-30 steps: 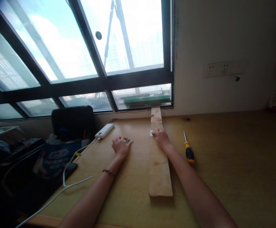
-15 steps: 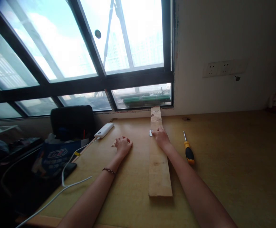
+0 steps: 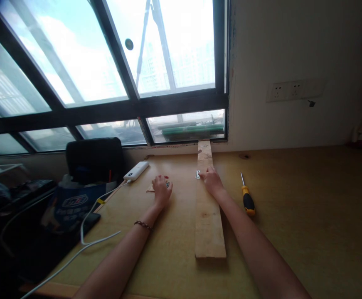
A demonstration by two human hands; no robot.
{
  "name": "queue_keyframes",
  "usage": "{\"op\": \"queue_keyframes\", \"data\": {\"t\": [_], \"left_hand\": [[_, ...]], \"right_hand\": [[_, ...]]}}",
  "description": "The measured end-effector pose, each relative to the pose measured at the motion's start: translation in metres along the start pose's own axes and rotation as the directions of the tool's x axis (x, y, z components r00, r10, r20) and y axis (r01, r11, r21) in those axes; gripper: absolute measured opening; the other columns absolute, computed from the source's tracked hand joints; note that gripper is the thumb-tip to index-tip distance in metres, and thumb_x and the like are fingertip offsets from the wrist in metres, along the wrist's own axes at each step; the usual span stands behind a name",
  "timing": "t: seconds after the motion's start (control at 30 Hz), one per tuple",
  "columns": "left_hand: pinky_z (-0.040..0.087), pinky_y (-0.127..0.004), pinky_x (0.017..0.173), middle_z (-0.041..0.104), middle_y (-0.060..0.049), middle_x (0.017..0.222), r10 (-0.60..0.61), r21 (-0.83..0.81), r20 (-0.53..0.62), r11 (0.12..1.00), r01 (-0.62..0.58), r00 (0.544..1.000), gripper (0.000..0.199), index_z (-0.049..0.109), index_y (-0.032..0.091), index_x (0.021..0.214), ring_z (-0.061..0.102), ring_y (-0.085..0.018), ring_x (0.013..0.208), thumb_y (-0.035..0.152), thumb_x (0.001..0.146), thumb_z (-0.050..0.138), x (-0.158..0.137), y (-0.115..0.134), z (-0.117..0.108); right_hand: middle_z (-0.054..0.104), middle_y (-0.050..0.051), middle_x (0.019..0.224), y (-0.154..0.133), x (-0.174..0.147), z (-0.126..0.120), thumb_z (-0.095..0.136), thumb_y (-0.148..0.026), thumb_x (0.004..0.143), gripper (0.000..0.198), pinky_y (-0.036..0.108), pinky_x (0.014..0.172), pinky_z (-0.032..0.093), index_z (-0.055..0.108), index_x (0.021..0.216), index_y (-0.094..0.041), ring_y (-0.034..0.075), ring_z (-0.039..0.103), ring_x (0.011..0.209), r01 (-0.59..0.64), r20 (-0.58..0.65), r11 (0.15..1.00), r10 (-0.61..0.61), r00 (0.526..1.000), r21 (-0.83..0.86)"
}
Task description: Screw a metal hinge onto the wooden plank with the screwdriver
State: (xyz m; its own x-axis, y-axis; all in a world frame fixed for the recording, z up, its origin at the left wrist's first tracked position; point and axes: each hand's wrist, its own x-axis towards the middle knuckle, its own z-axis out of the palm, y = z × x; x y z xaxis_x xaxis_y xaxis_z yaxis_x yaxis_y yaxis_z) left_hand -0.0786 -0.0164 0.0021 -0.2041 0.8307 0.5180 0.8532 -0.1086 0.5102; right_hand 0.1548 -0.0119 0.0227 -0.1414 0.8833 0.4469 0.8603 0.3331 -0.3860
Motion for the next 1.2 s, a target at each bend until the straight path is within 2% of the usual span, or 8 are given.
{"op": "queue_keyframes", "data": {"t": [0.1, 0.2, 0.3, 0.5, 0.7, 0.87, 1.03, 1.2], "left_hand": [[0.041, -0.036, 0.086, 0.059, -0.009, 0.098, 0.020, -0.524, 0.223, 0.846, 0.102, 0.975, 0.019, 0.057, 0.017, 0.091, 0.054, -0.020, 0.095, 0.024, 0.075, 0.049, -0.013, 0.021, 0.013], [0.042, -0.032, 0.088, 0.061, -0.010, 0.105, -0.013, -0.805, 0.468, 0.406, 0.433, 0.883, 0.025, 0.058, 0.016, 0.095, 0.056, -0.018, 0.098, 0.024, 0.071, 0.055, -0.026, 0.046, 0.034], [0.042, -0.031, 0.089, 0.062, -0.012, 0.104, -0.055, -0.800, 0.598, 0.031, 0.600, 0.800, 0.025, 0.057, 0.014, 0.093, 0.058, -0.017, 0.097, 0.021, 0.069, 0.059, -0.031, 0.065, 0.050], [0.046, -0.035, 0.088, 0.063, -0.012, 0.104, -0.080, -0.780, 0.621, -0.155, 0.606, 0.780, 0.030, 0.057, 0.014, 0.092, 0.061, -0.018, 0.094, 0.007, 0.063, 0.052, -0.025, 0.069, 0.055], [0.043, -0.036, 0.091, 0.062, -0.010, 0.110, -0.065, -0.828, 0.558, -0.100, 0.551, 0.827, 0.035, 0.061, 0.014, 0.092, 0.055, -0.022, 0.107, 0.008, 0.059, 0.050, -0.025, 0.064, 0.049], [0.039, -0.036, 0.096, 0.060, -0.006, 0.117, 0.034, -0.876, 0.468, 0.151, 0.458, 0.883, 0.049, 0.061, 0.019, 0.107, 0.048, -0.022, 0.117, 0.010, 0.061, 0.049, -0.028, 0.069, 0.047], [0.026, -0.036, 0.107, 0.050, -0.004, 0.130, 0.154, -0.886, 0.299, 0.412, 0.214, 0.942, 0.044, 0.057, 0.021, 0.116, 0.040, -0.019, 0.124, 0.017, 0.072, 0.051, -0.035, 0.078, 0.042], [0.022, -0.034, 0.109, 0.048, -0.004, 0.132, 0.224, -0.837, 0.215, 0.545, 0.061, 0.951, 0.038, 0.056, 0.021, 0.117, 0.038, -0.018, 0.126, 0.026, 0.080, 0.048, -0.041, 0.087, 0.036]], "right_hand": [[0.050, 0.006, 0.083, 0.000, 0.000, 0.000, 0.045, -0.016, 0.086, 0.030, 0.023, 0.073, 0.035, 0.068, 0.102, -0.028, 0.016, 0.045, 0.079, -0.003, 0.001, 1.000, 0.003, 1.000, 0.001], [0.050, 0.006, 0.083, -0.002, -0.001, -0.003, 0.046, -0.016, 0.086, 0.030, 0.023, 0.073, 0.036, 0.067, 0.104, -0.028, 0.016, 0.045, 0.080, -0.001, 0.003, 1.000, 0.001, 1.000, -0.005], [0.051, 0.006, 0.085, -0.005, -0.002, -0.006, 0.046, -0.017, 0.086, 0.030, 0.023, 0.075, 0.036, 0.066, 0.106, -0.027, 0.016, 0.046, 0.082, -0.002, 0.018, 1.000, 0.002, 1.000, -0.020], [0.052, 0.006, 0.087, -0.007, -0.001, -0.009, 0.046, -0.020, 0.087, 0.029, 0.023, 0.076, 0.036, 0.065, 0.108, -0.027, 0.016, 0.046, 0.083, 0.003, 0.032, 0.999, -0.002, 0.999, -0.033], [0.051, 0.006, 0.086, -0.006, -0.001, -0.007, 0.045, -0.016, 0.086, 0.031, 0.023, 0.075, 0.036, 0.065, 0.107, -0.028, 0.017, 0.045, 0.083, -0.005, 0.030, 1.000, 0.006, 1.000, -0.025], [0.051, 0.006, 0.086, -0.006, -0.002, -0.008, 0.043, -0.012, 0.085, 0.034, 0.023, 0.076, 0.036, 0.066, 0.106, -0.027, 0.016, 0.045, 0.083, -0.003, 0.032, 1.000, 0.004, 0.999, -0.026], [0.052, 0.006, 0.087, -0.008, -0.003, -0.010, 0.042, -0.015, 0.087, 0.032, 0.023, 0.076, 0.037, 0.065, 0.105, -0.026, 0.016, 0.047, 0.084, 0.022, 0.027, 0.997, -0.020, 0.999, -0.069], [0.055, 0.007, 0.089, -0.013, -0.006, -0.015, 0.040, -0.019, 0.089, 0.030, 0.023, 0.075, 0.037, 0.065, 0.105, -0.025, 0.016, 0.050, 0.086, 0.058, 0.058, 0.991, -0.051, 0.997, -0.124]]}}
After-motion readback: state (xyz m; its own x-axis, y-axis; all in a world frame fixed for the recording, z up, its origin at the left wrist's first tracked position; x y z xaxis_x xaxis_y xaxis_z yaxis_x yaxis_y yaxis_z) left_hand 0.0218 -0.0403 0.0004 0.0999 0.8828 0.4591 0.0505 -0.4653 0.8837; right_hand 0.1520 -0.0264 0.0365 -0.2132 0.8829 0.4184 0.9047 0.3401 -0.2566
